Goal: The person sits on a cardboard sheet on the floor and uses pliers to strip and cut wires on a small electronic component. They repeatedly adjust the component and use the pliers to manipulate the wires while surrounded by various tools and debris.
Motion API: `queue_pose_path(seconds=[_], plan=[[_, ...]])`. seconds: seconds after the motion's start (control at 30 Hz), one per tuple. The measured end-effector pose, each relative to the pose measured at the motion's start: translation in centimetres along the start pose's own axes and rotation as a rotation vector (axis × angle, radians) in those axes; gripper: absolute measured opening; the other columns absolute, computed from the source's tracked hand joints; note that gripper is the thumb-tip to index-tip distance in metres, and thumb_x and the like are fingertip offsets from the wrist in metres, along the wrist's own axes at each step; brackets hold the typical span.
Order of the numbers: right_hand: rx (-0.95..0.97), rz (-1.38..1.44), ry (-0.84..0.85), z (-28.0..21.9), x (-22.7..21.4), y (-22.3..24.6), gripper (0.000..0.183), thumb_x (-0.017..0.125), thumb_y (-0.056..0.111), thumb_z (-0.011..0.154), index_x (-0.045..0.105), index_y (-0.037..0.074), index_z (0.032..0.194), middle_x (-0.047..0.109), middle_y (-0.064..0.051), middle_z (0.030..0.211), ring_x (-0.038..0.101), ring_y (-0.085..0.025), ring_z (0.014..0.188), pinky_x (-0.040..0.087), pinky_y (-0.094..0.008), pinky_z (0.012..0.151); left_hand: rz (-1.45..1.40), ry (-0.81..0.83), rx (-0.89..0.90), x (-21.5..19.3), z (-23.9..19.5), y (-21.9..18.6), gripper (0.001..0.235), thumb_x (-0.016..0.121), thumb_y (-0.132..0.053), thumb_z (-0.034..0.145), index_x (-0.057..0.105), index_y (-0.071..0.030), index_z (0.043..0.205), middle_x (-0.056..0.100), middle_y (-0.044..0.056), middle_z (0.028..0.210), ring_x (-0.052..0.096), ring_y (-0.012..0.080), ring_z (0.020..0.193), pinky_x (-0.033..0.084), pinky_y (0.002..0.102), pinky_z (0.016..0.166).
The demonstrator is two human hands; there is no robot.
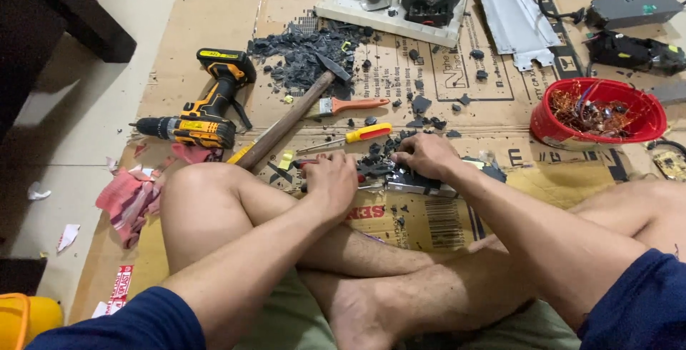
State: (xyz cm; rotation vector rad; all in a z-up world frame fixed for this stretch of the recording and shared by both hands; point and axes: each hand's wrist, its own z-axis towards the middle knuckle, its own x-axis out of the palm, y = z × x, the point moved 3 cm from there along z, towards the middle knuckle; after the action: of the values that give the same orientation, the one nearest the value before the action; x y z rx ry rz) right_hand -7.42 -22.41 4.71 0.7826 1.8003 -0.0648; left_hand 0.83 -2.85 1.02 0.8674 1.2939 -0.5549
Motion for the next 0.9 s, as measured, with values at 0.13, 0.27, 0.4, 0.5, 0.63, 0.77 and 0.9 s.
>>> queue_pose_path(seconds=[0.13, 0.27, 0.4, 0.5, 0.63, 0.77, 0.9], plan=[[0.022, 0.110, 0.006, -2.2, -1.8, 0.7, 0.041, 0.062, 0.057, 0.090, 0.077, 0.024, 0.109, 0.075, -0.008, 0.116, 0.066, -0.033, 0.119, 0.048, -0.049, 0.103, -0.122, 0.032, -0.024, 2.4, 1.1, 0.6, 0.027, 0.040, -0.018, 0.093, 0.062, -0.007, 0.104, 0.058, 0.013, 0.094, 0.065, 0.0405, 0.081, 0.043, 0.054, 0.047], [0.120, 0.021, -0.043, -7.5, -5.5, 1.1, 0.065, 0.062, 0.065, 0.090, 0.061, 0.019, 0.136, 0.059, -0.019, 0.140, 0.050, -0.041, 0.136, 0.037, -0.061, 0.114, -0.098, -0.039, -0.019, 1.9, 0.6, 0.5, 0.022, 0.043, -0.018, 0.091, 0.063, -0.009, 0.095, 0.056, 0.015, 0.090, 0.062, 0.0412, 0.082, 0.042, 0.057, 0.045], [0.226, -0.105, 0.094, -10.6, -4.8, 0.8, 0.106, 0.068, 0.085, 0.075, 0.037, 0.021, 0.154, 0.039, -0.023, 0.156, 0.027, -0.045, 0.149, 0.015, -0.071, 0.119, -0.080, -0.122, 0.004, 2.4, 0.9, 0.3, 0.018, 0.046, -0.015, 0.090, 0.063, -0.009, 0.091, 0.055, 0.015, 0.085, 0.061, 0.0423, 0.077, 0.040, 0.055, 0.042], [0.225, -0.160, 0.131, -10.7, -3.8, 0.7, 0.106, 0.067, 0.078, 0.081, 0.022, 0.022, 0.158, 0.021, -0.020, 0.164, 0.011, -0.044, 0.154, 0.006, -0.074, 0.118, -0.130, -0.037, 0.007, 3.1, 1.3, 0.3, 0.020, 0.043, -0.016, 0.090, 0.063, -0.012, 0.090, 0.057, 0.012, 0.087, 0.064, 0.0406, 0.081, 0.046, 0.055, 0.046], [0.210, -0.139, 0.170, -9.5, -2.3, -0.8, 0.099, 0.065, 0.072, 0.087, 0.021, 0.018, 0.158, 0.018, -0.019, 0.164, 0.006, -0.045, 0.153, 0.002, -0.079, 0.114, -0.168, 0.129, 0.080, 4.0, 2.4, 1.2, 0.022, 0.040, -0.015, 0.095, 0.061, -0.011, 0.099, 0.059, 0.012, 0.098, 0.069, 0.0433, 0.086, 0.050, 0.059, 0.053], [0.211, -0.130, 0.146, -9.1, -1.7, -1.3, 0.100, 0.065, 0.072, 0.087, 0.021, 0.017, 0.158, 0.019, -0.019, 0.163, 0.006, -0.044, 0.152, 0.000, -0.080, 0.113, -0.339, 0.370, 0.225, 4.4, 3.9, 2.7, 0.023, 0.035, -0.012, 0.097, 0.057, -0.010, 0.103, 0.060, 0.017, 0.107, 0.071, 0.0473, 0.093, 0.055, 0.063, 0.062], [0.196, -0.152, 0.115, -8.7, -1.1, -2.3, 0.100, 0.065, 0.075, 0.085, 0.024, 0.018, 0.157, 0.021, -0.019, 0.162, 0.009, -0.044, 0.152, 0.002, -0.079, 0.114, -0.171, 0.336, 0.285, 2.2, 4.3, 3.6, 0.026, 0.040, -0.010, 0.097, 0.063, -0.011, 0.109, 0.062, 0.011, 0.111, 0.073, 0.0428, 0.095, 0.058, 0.057, 0.068]])
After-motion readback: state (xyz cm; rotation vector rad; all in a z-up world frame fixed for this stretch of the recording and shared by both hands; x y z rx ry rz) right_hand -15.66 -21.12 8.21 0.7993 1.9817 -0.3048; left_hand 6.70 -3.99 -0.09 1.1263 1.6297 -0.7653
